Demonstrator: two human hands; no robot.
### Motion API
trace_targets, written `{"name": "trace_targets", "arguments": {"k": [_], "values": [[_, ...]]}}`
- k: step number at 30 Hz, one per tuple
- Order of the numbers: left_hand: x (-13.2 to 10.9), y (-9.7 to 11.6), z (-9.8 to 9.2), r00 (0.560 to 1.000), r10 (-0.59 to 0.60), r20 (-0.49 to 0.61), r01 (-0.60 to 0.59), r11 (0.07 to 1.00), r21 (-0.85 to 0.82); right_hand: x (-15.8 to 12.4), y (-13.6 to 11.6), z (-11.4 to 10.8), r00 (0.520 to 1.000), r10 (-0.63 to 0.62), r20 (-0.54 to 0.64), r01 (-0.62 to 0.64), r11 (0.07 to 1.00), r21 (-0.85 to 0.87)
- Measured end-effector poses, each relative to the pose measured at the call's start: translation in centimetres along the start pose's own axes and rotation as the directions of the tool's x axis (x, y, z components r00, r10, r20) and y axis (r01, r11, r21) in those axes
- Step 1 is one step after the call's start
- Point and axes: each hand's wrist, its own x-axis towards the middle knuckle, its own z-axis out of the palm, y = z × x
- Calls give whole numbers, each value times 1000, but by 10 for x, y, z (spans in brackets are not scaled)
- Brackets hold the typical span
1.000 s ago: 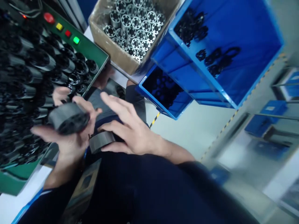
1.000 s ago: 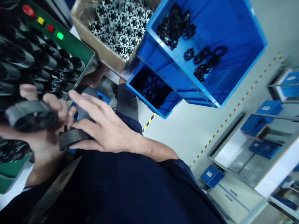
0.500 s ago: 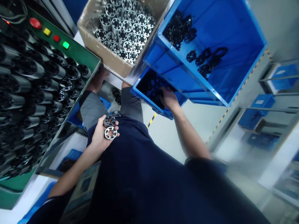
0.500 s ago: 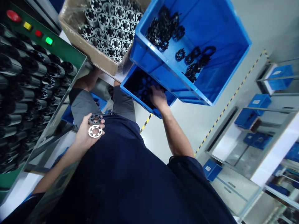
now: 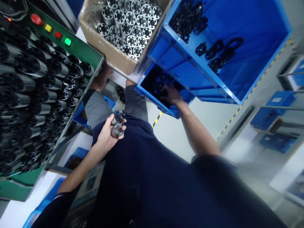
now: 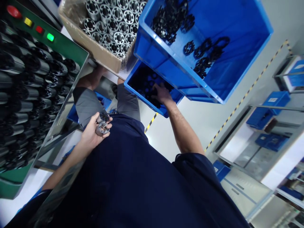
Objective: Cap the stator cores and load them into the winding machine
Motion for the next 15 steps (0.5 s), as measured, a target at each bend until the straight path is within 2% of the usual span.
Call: {"name": "trace_targets", "arguments": {"k": [3,6,9,12,15], "values": [[0,-2,-6,995,90,35,-91,995,50,-4,1,-2,1000,12,-24,-12,999,32],[-3,0,-10,971,200,127,-213,972,98,-12,-5,-6,998,21,-67,-16,997,72],[-6,1,-12,929,291,228,-323,939,116,-27,-14,-10,984,31,-178,-8,992,129],[-9,3,-10,887,353,297,-398,911,109,-48,-28,-13,953,16,-303,52,975,218],[-15,6,-1,829,420,368,-483,871,95,-77,-57,-16,920,-13,-393,148,937,316]]}}
